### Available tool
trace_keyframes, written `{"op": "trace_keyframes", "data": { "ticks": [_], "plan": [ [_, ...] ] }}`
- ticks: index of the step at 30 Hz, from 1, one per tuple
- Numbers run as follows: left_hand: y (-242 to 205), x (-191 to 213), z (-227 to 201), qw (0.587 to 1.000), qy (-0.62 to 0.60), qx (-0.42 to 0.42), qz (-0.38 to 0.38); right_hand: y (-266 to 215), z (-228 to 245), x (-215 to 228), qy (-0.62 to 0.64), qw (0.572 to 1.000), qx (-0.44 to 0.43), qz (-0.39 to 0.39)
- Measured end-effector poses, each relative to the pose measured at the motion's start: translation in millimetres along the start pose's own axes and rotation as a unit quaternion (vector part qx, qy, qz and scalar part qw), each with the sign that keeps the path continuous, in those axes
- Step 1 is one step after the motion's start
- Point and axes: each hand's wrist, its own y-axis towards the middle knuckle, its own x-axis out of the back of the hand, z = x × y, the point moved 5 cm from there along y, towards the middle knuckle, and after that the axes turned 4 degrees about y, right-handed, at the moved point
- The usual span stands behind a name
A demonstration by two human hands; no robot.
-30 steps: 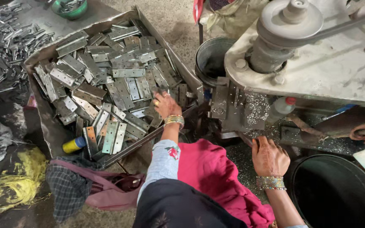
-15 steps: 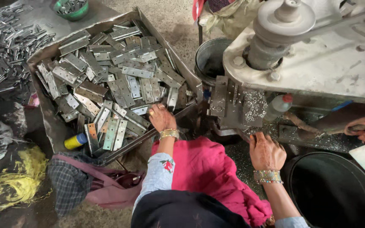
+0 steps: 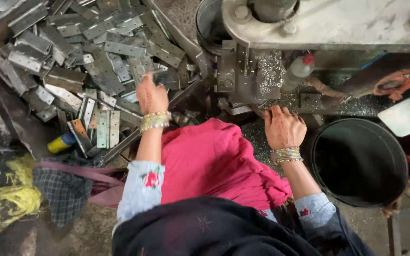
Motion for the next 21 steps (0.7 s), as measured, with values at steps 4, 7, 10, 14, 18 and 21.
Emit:
{"op": "trace_keyframes", "data": {
  "ticks": [4, 7, 10, 14, 18, 21],
  "plan": [
    [-61, -49, -86, 0.983, 0.020, -0.154, 0.096, -5, -1, 1, -0.031, 1.000, -0.002, 0.000],
    [-125, -119, -141, 0.938, 0.099, -0.260, 0.208, -4, -1, 3, -0.014, 1.000, -0.005, 0.006],
    [-160, -168, -159, 0.914, 0.103, -0.356, 0.166, -10, -4, 3, -0.005, 0.999, -0.016, 0.044],
    [-166, -199, -142, 0.906, 0.058, -0.362, 0.211, -18, -13, -15, -0.019, 0.984, -0.038, 0.171],
    [-156, -197, -137, 0.931, 0.119, -0.269, 0.217, -31, -38, -58, -0.050, 0.968, -0.029, 0.242],
    [-147, -191, -145, 0.923, 0.144, -0.255, 0.250, -59, -66, -110, -0.042, 0.962, -0.048, 0.264]
  ]
}}
